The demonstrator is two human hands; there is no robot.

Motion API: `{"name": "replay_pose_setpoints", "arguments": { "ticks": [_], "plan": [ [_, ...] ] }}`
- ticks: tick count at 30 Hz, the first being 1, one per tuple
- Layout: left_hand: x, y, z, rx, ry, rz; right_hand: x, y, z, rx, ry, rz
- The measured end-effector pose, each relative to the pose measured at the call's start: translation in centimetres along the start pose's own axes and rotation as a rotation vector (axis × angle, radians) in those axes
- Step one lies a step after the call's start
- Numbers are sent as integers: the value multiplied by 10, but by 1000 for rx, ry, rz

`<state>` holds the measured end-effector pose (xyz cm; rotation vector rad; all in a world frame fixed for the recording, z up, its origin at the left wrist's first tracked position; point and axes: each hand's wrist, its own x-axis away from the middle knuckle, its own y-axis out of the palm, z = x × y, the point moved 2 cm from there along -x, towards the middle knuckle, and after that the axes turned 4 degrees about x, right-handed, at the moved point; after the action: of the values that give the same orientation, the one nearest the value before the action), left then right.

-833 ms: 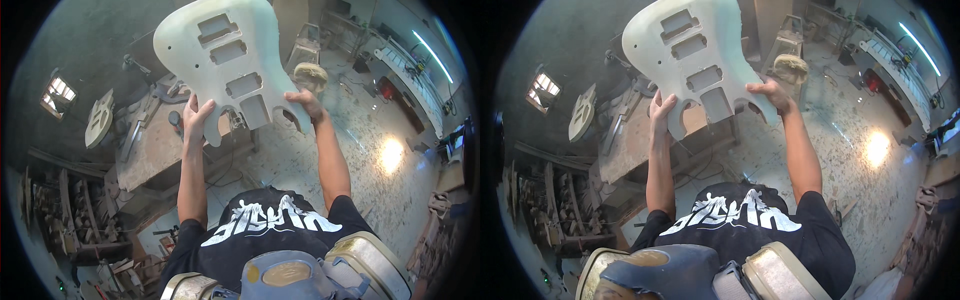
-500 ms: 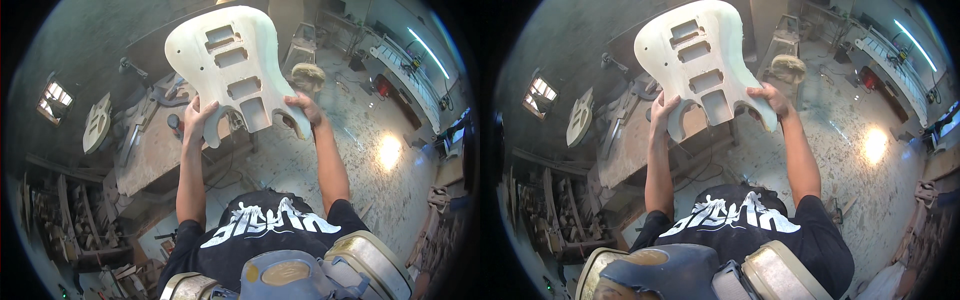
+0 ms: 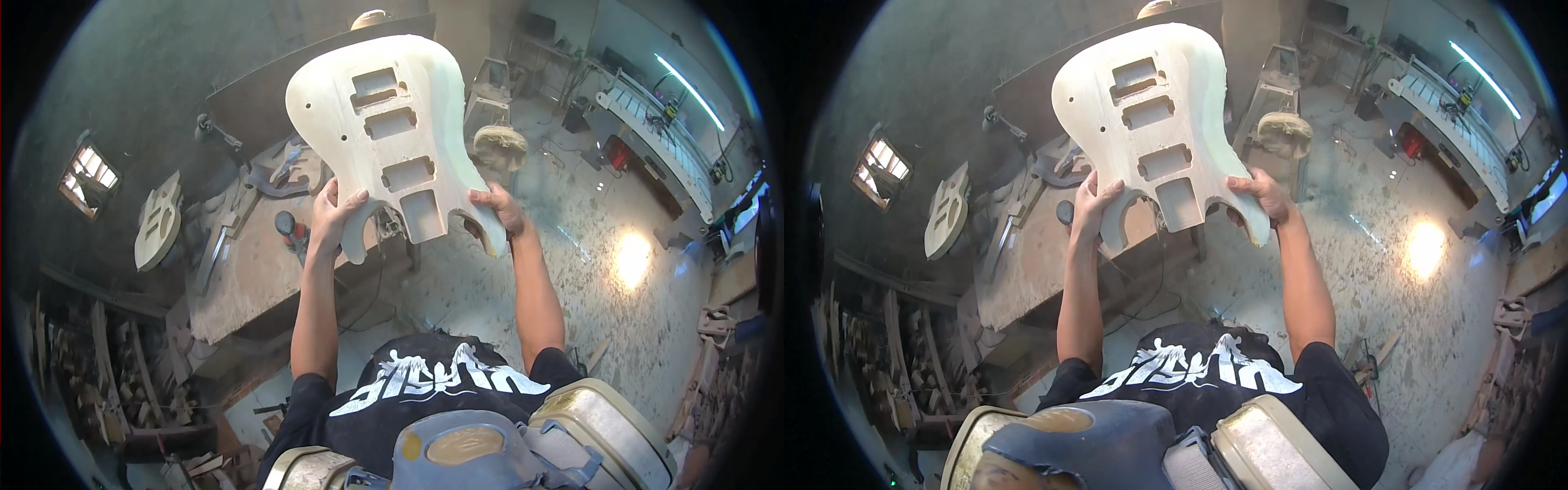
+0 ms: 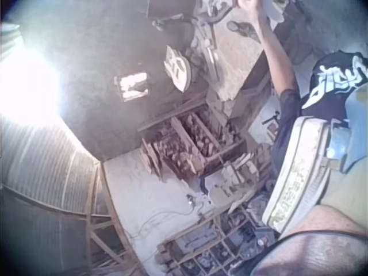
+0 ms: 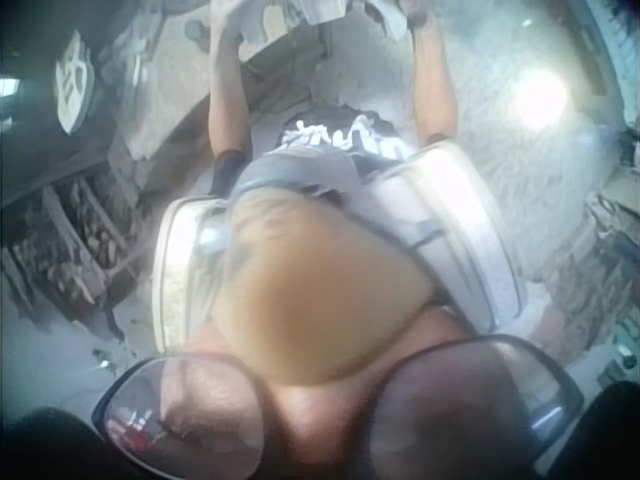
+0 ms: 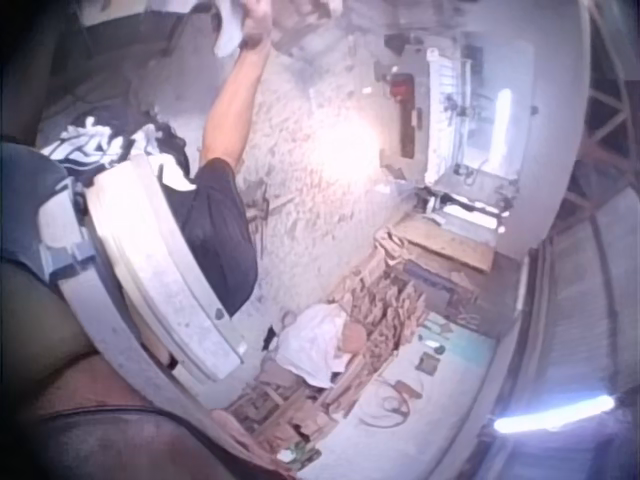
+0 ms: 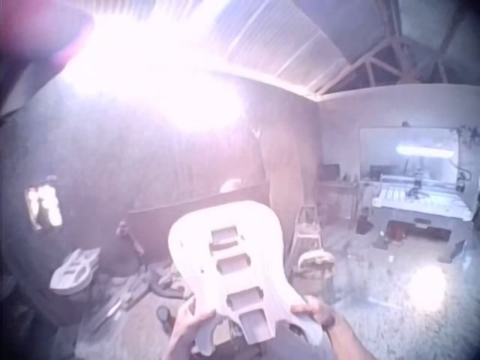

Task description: The person sands the edges of a wooden electric guitar body using a belt sander. They turn the guitar body over several times to reach different sections of the perimeter and then rub the sanded edges with their fingers.

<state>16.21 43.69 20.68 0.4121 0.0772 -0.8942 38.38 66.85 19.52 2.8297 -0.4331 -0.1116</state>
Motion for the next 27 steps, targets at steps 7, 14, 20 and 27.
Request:
{"name": "replay_pose_setpoints", "arguments": {
  "ticks": [7,14,20,27],
  "plan": [
    [-9,-4,-3,11,12,-57,5,-2,3,68,-53,70],
    [-14,-4,-5,-9,4,-105,12,-2,6,62,-46,149],
    [-25,-12,-20,-3,-49,-72,9,-29,34,184,-34,315],
    [-50,-10,-37,-26,-23,-220,31,-8,13,122,-144,263]
  ]
}}
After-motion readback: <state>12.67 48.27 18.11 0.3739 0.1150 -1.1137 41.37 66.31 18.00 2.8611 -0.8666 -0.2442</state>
